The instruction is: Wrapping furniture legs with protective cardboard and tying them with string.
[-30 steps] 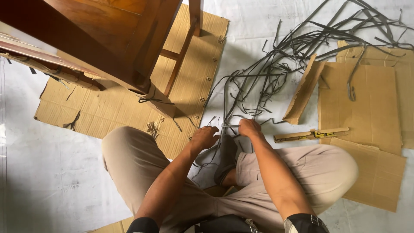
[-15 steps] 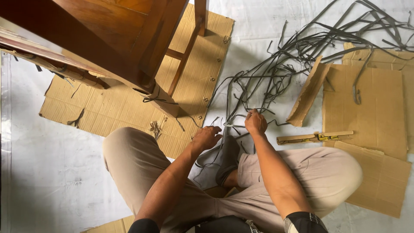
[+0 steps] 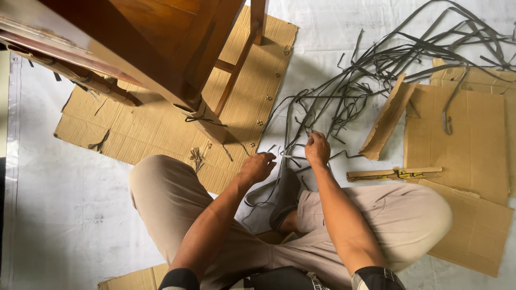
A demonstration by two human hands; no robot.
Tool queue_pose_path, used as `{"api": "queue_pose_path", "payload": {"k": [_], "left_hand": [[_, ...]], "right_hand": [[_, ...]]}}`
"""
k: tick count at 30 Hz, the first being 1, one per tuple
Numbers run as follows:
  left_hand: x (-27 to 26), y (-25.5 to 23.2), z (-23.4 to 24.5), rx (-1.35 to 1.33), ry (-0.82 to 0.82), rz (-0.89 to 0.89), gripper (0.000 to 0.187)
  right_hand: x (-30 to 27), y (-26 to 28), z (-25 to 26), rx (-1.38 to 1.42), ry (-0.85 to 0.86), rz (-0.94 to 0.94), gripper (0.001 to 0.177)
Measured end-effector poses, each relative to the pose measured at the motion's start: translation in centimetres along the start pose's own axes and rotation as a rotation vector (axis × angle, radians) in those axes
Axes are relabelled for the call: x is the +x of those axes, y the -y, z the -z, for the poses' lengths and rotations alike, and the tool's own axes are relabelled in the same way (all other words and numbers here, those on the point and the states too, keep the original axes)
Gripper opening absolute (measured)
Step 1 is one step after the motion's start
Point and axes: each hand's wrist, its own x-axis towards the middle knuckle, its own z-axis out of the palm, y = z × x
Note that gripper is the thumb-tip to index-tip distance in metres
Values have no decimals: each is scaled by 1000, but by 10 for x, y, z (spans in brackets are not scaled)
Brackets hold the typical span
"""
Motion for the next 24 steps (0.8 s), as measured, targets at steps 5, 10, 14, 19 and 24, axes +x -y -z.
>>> {"api": "queue_pose_path", "payload": {"k": [5, 10, 14, 19, 24], "left_hand": [[0, 1, 14, -166, -126, -19, 38], [1, -1, 28, -516, -325, 28, 43], [5, 12, 27, -845, -422, 135, 35], [-4, 21, 31, -953, -534, 189, 18], [-36, 9, 61, -1447, -676, 111, 10]], "right_hand": [[-14, 60, 25, 402, 5, 143, 18], [-38, 113, 55, 530, 260, 306, 26], [-43, 117, 45, 677, 550, 274, 20], [-47, 126, 29, 796, 665, 230, 12], [-51, 142, 20, 961, 786, 30, 13]]}}
